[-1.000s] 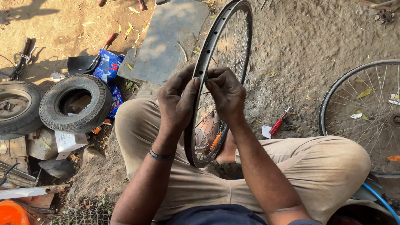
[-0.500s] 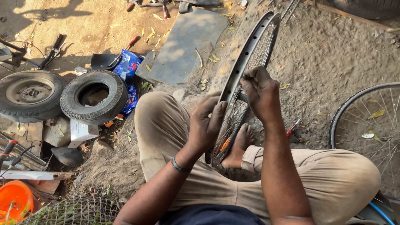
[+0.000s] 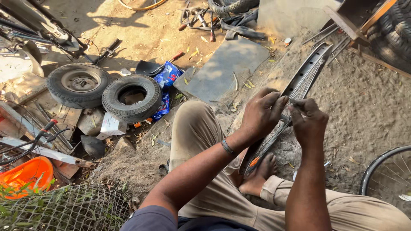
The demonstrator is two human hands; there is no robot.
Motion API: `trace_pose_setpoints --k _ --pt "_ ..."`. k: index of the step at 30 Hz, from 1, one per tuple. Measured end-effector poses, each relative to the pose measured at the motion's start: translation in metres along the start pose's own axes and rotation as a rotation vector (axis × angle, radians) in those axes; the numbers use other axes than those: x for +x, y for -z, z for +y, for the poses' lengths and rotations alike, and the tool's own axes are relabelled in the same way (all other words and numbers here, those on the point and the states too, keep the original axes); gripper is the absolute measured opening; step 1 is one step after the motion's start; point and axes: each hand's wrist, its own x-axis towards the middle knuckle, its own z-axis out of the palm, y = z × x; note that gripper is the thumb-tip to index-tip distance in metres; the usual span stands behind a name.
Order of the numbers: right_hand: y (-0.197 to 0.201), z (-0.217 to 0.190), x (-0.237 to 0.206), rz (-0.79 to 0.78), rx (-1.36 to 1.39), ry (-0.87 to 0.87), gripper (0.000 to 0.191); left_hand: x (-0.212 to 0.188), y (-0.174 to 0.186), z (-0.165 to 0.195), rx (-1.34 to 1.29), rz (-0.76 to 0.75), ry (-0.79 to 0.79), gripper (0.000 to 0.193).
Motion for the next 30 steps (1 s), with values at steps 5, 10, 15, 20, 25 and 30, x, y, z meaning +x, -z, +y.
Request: trace_pose_setpoints --k 5,10,15,20,25,30 --pt "0.003 0.008 -0.010 -0.076 0.199 -0.238 0.013 -0.015 0.002 0.002 -0.061 -0.007 0.056 0.037" --pt "-0.018 0.009 -0.008 0.036 1.135 -0.253 0.019 -0.023 0.002 0.008 -0.089 -0.038 0.096 0.039" --pt "-0.026 0.001 -0.008 0.041 1.171 -0.187 0.016 -0.026 0.001 0.005 -0.138 0.003 0.051 0.036" --pt "-0.031 -0.013 -0.015 0.083 0.810 -0.086 0.024 -0.017 0.007 -0.003 -0.186 -0.021 0.142 0.036" --pt "-0.052 -0.019 -0.014 0.189 0.811 -0.126 0.019 -0.005 0.016 -0.006 -0.254 -0.057 0.295 0.032" --pt "-0.049 -0.001 -0.011 0.090 0.724 -0.156 0.014 -0.008 0.018 -0.021 -0.372 -0.085 0.353 0.035"
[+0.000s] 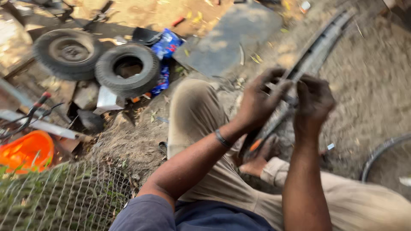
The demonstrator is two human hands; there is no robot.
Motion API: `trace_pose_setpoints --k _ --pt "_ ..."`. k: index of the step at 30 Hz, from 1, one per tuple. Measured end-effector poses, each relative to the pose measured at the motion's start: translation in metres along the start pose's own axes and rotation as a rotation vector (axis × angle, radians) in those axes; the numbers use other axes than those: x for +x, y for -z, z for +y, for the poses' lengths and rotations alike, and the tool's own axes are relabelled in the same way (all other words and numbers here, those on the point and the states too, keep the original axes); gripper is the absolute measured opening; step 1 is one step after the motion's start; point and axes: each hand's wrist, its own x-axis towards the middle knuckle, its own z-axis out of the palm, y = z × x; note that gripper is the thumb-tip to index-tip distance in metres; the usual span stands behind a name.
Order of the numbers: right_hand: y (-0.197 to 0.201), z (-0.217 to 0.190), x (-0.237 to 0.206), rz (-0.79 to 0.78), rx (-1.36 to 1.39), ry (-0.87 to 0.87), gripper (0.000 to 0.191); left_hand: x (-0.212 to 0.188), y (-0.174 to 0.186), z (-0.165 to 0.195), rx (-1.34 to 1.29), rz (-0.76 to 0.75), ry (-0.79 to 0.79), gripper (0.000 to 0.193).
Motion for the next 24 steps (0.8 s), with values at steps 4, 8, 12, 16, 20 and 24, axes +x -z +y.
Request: trace_pose_setpoints --k 4,8,12,16,20,24 --pt "0.008 0.017 -0.003 -0.031 -0.018 -0.076 0.013 0.000 0.002 -0.015 0.119 0.052 -0.172 0.038" --pt "0.008 0.016 -0.011 -0.063 -0.038 -0.008 0.021 -0.005 0.008 -0.019 -0.034 -0.045 -0.125 0.033" --pt "0.003 0.000 -0.012 -0.103 -0.043 0.014 0.026 -0.010 0.009 -0.015 0.065 -0.070 -0.214 0.031" --pt "0.000 -0.005 -0.008 -0.097 0.097 -0.006 0.025 -0.018 0.001 -0.007 -0.022 -0.089 -0.130 0.032" --pt "0.000 0.001 -0.007 -0.058 0.308 -0.093 0.024 -0.025 -0.003 0.001 0.052 -0.119 -0.192 0.030" --pt "-0.002 0.004 -0.008 -0.075 0.384 -0.020 0.021 -0.027 -0.003 0.002 0.075 -0.091 -0.169 0.032"
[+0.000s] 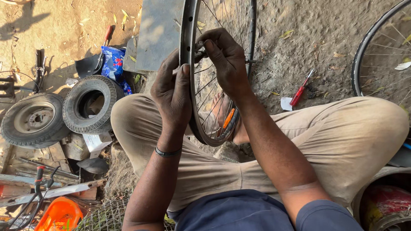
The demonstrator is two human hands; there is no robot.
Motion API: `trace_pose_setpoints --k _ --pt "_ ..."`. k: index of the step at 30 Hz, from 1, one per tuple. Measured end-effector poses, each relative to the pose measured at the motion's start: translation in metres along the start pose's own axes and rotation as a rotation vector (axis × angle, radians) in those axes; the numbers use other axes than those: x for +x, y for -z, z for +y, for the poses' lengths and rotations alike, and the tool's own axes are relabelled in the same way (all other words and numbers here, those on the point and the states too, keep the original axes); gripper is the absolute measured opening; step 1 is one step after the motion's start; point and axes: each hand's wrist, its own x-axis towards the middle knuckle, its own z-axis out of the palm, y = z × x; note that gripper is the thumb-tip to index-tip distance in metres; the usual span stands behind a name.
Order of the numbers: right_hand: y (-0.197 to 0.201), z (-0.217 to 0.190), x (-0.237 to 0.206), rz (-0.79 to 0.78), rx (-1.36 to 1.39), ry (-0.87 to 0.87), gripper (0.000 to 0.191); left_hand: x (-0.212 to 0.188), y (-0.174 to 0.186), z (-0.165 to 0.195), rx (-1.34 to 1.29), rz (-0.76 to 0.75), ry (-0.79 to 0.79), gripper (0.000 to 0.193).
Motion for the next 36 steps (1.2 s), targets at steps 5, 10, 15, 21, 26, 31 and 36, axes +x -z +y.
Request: trace_pose_setpoints --k 5,10,15,21,26,31,36 --pt "0.003 -0.002 -0.001 0.030 -0.101 -0.040 0.020 -0.007 -0.005 -0.001 -0.005 -0.028 0.054 0.034" --pt "0.013 -0.006 -0.009 -0.006 -0.035 -0.014 0.024 -0.015 -0.011 -0.003 -0.055 -0.084 0.016 0.033" --pt "0.015 -0.002 -0.017 -0.054 -0.051 -0.008 0.028 -0.016 -0.009 -0.010 -0.053 -0.026 0.056 0.038" --pt "0.020 0.010 -0.019 -0.111 0.008 0.016 0.027 -0.013 0.003 -0.017 -0.035 -0.035 0.032 0.033" --pt "0.011 0.023 -0.018 -0.024 -0.056 -0.034 0.024 -0.016 0.005 -0.016 0.073 -0.022 0.019 0.033" --pt "0.006 0.025 -0.018 0.023 -0.058 -0.015 0.021 -0.020 0.005 -0.017 0.099 -0.044 -0.021 0.038" --pt "-0.001 0.029 -0.025 0.067 -0.079 -0.033 0.020 -0.023 0.010 -0.019 0.139 -0.028 -0.005 0.037"
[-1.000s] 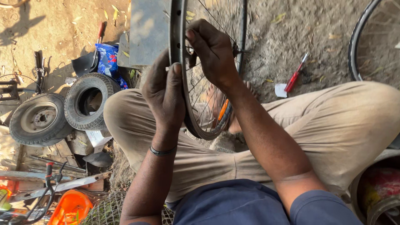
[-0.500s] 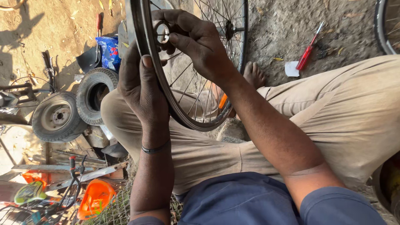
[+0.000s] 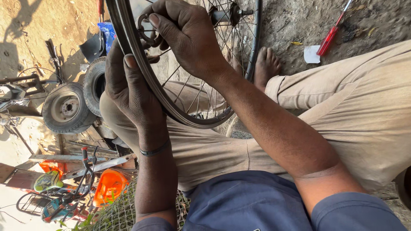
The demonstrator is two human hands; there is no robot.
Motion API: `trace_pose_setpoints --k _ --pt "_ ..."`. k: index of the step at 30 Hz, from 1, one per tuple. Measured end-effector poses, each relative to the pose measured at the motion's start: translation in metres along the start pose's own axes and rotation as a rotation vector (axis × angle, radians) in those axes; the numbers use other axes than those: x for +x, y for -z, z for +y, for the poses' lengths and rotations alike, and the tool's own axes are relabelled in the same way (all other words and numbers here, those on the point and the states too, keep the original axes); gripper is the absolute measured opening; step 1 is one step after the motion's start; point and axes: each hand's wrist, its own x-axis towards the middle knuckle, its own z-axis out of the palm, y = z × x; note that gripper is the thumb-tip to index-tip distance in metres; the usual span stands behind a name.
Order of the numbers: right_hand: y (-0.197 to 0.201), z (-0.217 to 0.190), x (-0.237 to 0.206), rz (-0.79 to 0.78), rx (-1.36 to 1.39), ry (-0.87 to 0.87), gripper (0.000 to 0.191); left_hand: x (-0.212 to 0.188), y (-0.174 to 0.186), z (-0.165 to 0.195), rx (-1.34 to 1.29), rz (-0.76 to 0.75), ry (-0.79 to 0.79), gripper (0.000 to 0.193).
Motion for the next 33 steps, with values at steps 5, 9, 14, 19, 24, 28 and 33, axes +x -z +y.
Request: trace_pose_setpoints --k 5,9,14,19,24,28,33 --pt "0.000 0.008 -0.005 0.028 -0.100 0.081 0.019 -0.002 0.003 -0.002 -0.044 0.001 0.016 0.038" --pt "0.000 0.009 -0.006 0.032 -0.107 0.090 0.018 -0.003 0.001 -0.001 -0.071 -0.021 0.015 0.041" --pt "-0.004 0.008 -0.004 0.006 0.008 0.146 0.020 -0.006 -0.001 0.004 -0.042 -0.020 0.030 0.045" --pt "-0.003 0.012 -0.004 -0.030 0.036 0.120 0.021 -0.004 0.003 -0.002 -0.043 -0.011 0.009 0.043" --pt "-0.003 0.014 -0.014 -0.035 0.152 0.087 0.022 -0.005 0.009 -0.011 -0.052 0.000 0.006 0.043" --pt "-0.007 0.013 -0.018 -0.025 0.171 0.088 0.018 -0.005 0.010 -0.014 -0.113 -0.019 0.000 0.042" --pt "-0.011 0.010 -0.014 0.018 0.151 0.091 0.022 -0.005 0.010 -0.013 -0.099 -0.017 0.003 0.042"
